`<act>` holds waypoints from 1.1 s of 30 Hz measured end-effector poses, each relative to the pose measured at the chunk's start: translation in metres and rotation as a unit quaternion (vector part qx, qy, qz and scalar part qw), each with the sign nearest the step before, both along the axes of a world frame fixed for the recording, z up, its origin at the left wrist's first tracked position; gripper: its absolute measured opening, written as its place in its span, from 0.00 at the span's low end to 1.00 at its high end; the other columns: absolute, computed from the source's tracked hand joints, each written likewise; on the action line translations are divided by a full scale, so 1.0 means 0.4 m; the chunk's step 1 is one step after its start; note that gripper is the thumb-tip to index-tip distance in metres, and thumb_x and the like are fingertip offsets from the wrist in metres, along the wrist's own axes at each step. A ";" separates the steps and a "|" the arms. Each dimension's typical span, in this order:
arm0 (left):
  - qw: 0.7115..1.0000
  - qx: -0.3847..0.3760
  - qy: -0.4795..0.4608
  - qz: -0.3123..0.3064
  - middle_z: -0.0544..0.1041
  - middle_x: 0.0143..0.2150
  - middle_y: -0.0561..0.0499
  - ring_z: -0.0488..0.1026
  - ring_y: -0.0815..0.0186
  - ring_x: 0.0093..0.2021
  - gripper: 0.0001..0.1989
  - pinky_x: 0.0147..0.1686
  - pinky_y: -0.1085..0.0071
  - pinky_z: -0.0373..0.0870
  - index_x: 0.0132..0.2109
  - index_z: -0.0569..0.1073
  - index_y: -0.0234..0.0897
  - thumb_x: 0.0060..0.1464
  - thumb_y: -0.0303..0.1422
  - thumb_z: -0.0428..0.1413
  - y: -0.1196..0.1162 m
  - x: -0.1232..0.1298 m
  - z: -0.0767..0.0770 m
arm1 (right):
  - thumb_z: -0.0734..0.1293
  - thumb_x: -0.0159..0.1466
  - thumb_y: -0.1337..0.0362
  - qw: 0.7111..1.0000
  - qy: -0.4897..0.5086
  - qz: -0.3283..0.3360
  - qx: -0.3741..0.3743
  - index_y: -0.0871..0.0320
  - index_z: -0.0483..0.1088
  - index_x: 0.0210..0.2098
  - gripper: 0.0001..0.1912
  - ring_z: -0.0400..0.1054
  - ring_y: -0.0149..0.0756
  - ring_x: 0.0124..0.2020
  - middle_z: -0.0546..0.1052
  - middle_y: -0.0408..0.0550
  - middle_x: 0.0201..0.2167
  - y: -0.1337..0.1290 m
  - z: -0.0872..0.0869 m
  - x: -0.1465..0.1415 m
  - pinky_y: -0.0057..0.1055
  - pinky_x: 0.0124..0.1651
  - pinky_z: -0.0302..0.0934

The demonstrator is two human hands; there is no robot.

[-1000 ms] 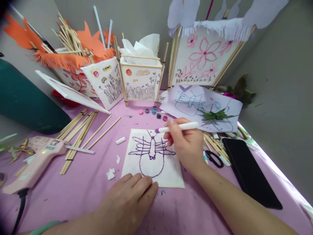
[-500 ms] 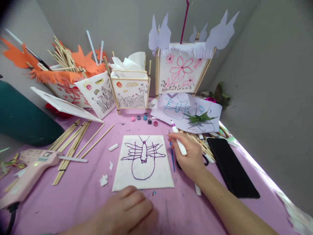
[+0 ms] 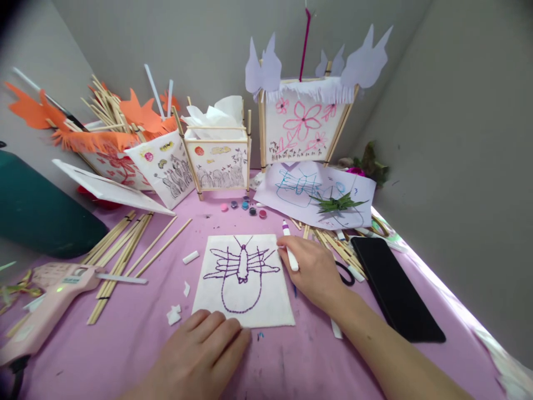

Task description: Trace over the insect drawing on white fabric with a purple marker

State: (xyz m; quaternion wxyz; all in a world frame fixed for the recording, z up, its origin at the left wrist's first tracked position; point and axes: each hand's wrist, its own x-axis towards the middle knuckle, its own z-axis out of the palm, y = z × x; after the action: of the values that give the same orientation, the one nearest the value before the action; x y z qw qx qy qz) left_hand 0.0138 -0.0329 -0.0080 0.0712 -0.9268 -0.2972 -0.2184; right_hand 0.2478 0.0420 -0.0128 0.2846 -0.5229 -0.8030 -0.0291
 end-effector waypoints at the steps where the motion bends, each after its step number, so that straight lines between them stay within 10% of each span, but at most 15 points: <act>1: 1.000 -0.010 0.010 0.005 0.72 0.28 0.53 0.64 0.64 0.26 0.05 0.24 0.65 0.56 0.39 0.70 0.36 0.55 0.28 0.51 0.000 -0.002 0.000 | 0.61 0.65 0.64 1.000 -0.006 -0.004 -0.003 0.55 0.69 0.41 0.07 0.72 0.38 0.36 0.78 0.46 0.36 0.001 -0.001 0.003 0.33 0.41 0.62; 13: 0.999 -0.013 0.007 0.030 0.73 0.29 0.51 0.67 0.62 0.27 0.07 0.25 0.65 0.59 0.38 0.70 0.35 0.50 0.23 0.52 0.018 -0.008 0.005 | 0.60 0.65 0.67 0.999 0.009 -0.003 0.031 0.56 0.67 0.45 0.10 0.72 0.39 0.40 0.77 0.47 0.41 0.006 -0.011 0.012 0.34 0.42 0.63; 21: 1.000 -0.023 -0.014 -0.001 0.73 0.28 0.51 0.66 0.63 0.27 0.08 0.24 0.65 0.59 0.39 0.71 0.34 0.52 0.25 0.51 0.018 0.001 0.003 | 0.64 0.63 0.63 0.979 0.204 0.016 0.020 0.54 0.72 0.43 0.10 0.73 0.37 0.39 0.78 0.47 0.39 -0.020 0.024 -0.010 0.32 0.41 0.65; 26: 0.998 -0.049 0.036 0.002 0.74 0.32 0.50 0.66 0.62 0.29 0.07 0.26 0.65 0.60 0.40 0.71 0.34 0.52 0.28 0.53 0.013 -0.001 0.004 | 0.63 0.64 0.57 0.898 0.424 -0.024 -0.116 0.56 0.72 0.36 0.10 0.63 0.27 0.18 0.71 0.41 0.21 -0.031 0.036 -0.043 0.25 0.20 0.58; 33: 0.989 -0.094 0.112 -0.010 0.75 0.42 0.46 0.68 0.61 0.36 0.11 0.33 0.65 0.63 0.46 0.70 0.32 0.57 0.30 0.50 0.001 0.003 0.015 | 0.66 0.61 0.56 0.783 0.577 -0.016 -0.231 0.59 0.67 0.30 0.12 0.59 0.24 0.17 0.69 0.40 0.20 -0.004 0.070 -0.102 0.22 0.20 0.54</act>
State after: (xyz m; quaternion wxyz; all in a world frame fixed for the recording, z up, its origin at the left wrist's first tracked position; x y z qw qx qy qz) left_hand 0.0151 -0.0326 -0.0020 0.0142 -0.9510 -0.2969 -0.0851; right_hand 0.2071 0.0405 0.0152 0.5646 -0.5051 -0.4632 0.4599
